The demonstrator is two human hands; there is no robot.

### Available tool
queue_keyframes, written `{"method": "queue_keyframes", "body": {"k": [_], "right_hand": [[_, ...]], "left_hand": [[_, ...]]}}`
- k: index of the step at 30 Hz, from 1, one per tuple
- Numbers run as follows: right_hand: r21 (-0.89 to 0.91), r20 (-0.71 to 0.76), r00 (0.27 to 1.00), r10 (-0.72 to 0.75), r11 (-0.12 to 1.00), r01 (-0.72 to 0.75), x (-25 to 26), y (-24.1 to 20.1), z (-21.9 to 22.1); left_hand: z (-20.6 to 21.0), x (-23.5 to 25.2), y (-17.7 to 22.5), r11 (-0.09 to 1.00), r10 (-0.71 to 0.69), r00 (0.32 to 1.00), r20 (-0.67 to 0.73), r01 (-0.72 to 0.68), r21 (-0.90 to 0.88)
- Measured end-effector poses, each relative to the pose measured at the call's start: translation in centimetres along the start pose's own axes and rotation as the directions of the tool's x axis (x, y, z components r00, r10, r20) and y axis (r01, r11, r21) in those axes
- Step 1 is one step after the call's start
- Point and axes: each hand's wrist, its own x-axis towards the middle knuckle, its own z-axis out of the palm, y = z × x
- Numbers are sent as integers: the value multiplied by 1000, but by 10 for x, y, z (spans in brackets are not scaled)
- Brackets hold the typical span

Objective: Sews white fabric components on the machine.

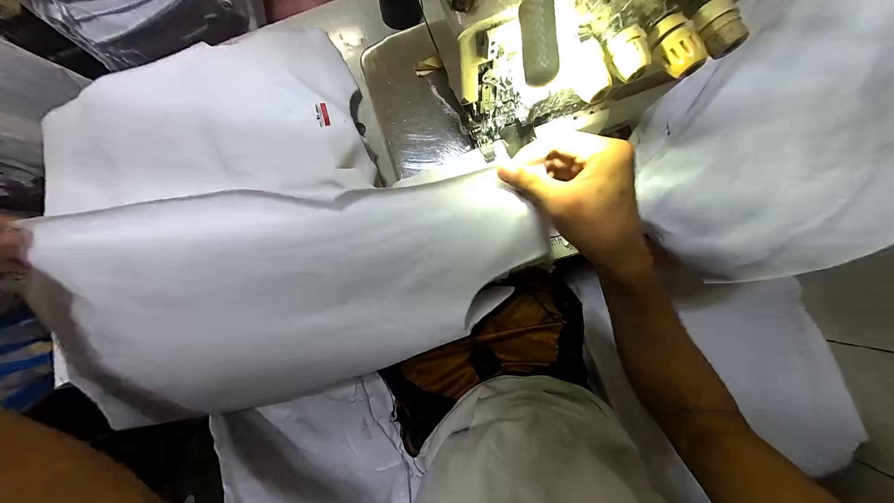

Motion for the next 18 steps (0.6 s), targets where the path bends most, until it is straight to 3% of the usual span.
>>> {"method": "queue_keyframes", "body": {"k": [3,5,6,8,10,12,15,18], "right_hand": [[-81,-131,991,-2,997,-8,3,5,19],[-93,-164,986,-31,996,16,-2,6,24],[-94,-167,985,-44,995,29,-6,8,25],[-82,-166,983,-76,995,63,-10,10,28],[-62,-185,978,-96,994,86,-8,13,31],[-29,-200,975,-101,995,97,-3,13,33],[64,-156,982,-104,991,115,-11,18,30],[165,-64,997,-44,985,54,-31,30,22]], "left_hand": [[8,16,46,985,-8,982,191,-25,169],[22,1,121,961,237,958,164,-256,103],[36,-15,171,910,409,906,107,-414,29],[70,-49,269,730,670,742,7,-658,-188],[105,-77,335,551,799,600,-39,-757,-352],[135,-93,372,495,838,544,-47,-793,-356],[162,-104,393,500,830,548,-107,-814,-295],[162,-110,396,487,822,550,-150,-815,-314]]}}
